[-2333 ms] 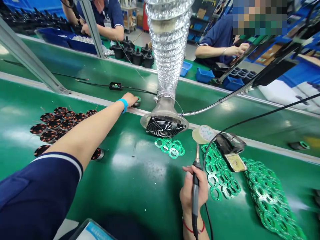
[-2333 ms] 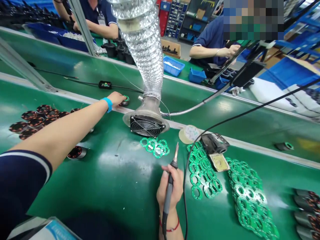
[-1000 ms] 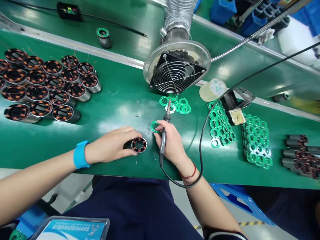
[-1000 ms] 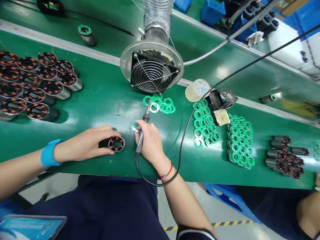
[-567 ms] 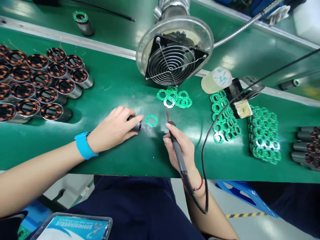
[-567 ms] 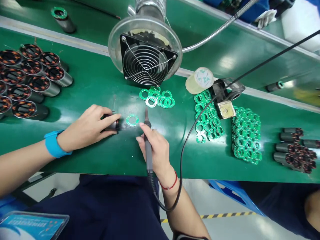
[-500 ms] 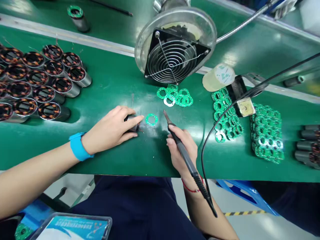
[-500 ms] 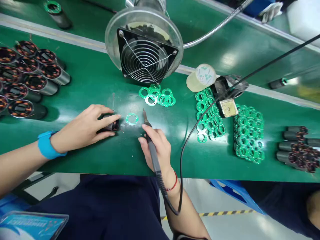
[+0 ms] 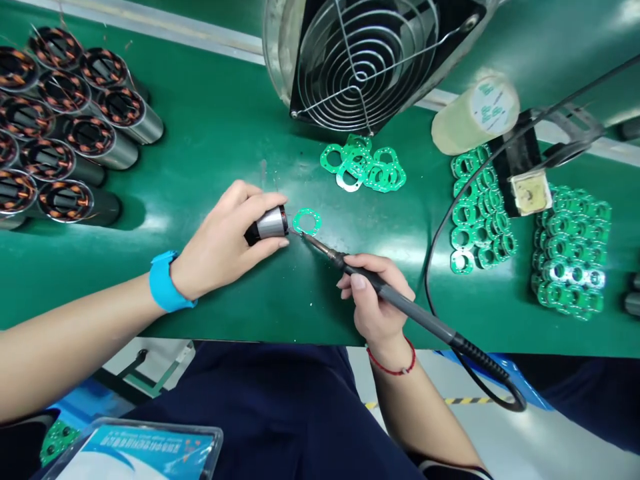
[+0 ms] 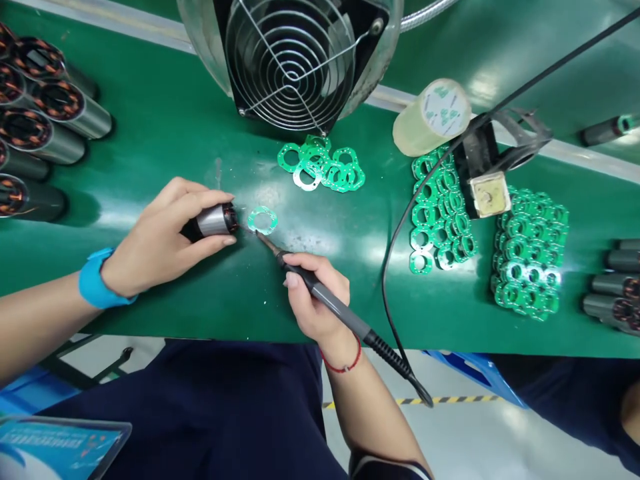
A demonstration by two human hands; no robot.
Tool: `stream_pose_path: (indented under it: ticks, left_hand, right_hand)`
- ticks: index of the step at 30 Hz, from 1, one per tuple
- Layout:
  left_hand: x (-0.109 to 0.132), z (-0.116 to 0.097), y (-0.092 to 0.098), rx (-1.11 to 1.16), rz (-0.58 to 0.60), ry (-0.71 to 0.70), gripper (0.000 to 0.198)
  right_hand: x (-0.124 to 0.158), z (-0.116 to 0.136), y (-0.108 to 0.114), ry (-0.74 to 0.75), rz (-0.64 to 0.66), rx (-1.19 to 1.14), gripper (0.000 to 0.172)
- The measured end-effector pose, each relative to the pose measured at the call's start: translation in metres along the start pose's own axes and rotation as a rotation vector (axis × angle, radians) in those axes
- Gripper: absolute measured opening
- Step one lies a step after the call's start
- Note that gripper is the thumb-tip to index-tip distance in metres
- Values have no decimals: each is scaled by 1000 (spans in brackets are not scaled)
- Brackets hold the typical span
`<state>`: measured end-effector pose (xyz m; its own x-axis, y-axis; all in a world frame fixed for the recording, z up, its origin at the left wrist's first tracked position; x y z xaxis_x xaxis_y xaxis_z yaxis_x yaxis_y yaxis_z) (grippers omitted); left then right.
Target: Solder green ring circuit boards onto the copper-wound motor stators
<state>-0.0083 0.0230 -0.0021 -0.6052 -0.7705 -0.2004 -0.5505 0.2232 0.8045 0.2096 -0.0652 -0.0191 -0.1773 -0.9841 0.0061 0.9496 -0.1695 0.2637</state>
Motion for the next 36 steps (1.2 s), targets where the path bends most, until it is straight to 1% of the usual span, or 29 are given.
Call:
stream_pose_path:
  ticks: [6,9,15,20,23,26,28,29,31,33,36]
  left_hand:
    - [-1,-3,0,-10,-18,-57,40]
    - [-1,-4,-1,-3,-17,-60,39]
    - [1,1,-4,-53,-87,-127,41]
    - [0,2,-6,-72,-102,-143,40]
    - [0,2,-5,-88,-115,-170,38]
    - [1,2,-5,-95,-112,-188,39]
    - [1,2,-6,-89,-93,-184,39]
    - [1,2,-5,-83,-86,-176,38]
    - [0,0,-5,-72,-79,-143,36]
    - [-1,-1,-5,-59,-57,-93,32]
    - [-1,-3,-4,-51,-35,-68,30]
  right_hand:
    - [-1,0,0,-21,-12,13,16]
    - [-1,1,-1,-31,-7,23,16]
    - [-1,3,-1,-12,-9,23,16]
    - [-1,4,-2,7,5,-6,16]
    - [-2,7,-3,37,13,34,16]
    - [-1,10,-4,104,6,90,15]
    - [0,12,-4,149,-12,114,20]
    - [0,13,-5,166,-14,125,25]
    - [-1,16,-8,177,21,172,37]
    - [-5,19,-14,165,91,264,45]
    - [-13,24,-25,156,181,468,42]
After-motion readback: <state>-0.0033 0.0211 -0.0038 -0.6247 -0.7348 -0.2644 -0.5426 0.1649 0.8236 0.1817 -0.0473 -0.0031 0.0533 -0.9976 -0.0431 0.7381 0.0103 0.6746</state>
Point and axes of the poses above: each hand's wrist, its own x-axis away from the middle knuckle, its own y-axis out of the back of the hand, z = x × y, the point moved 4 cm from there along -x, towards the middle knuckle, and after that the axes turned 11 degrees about -y, right-handed, at the moved point
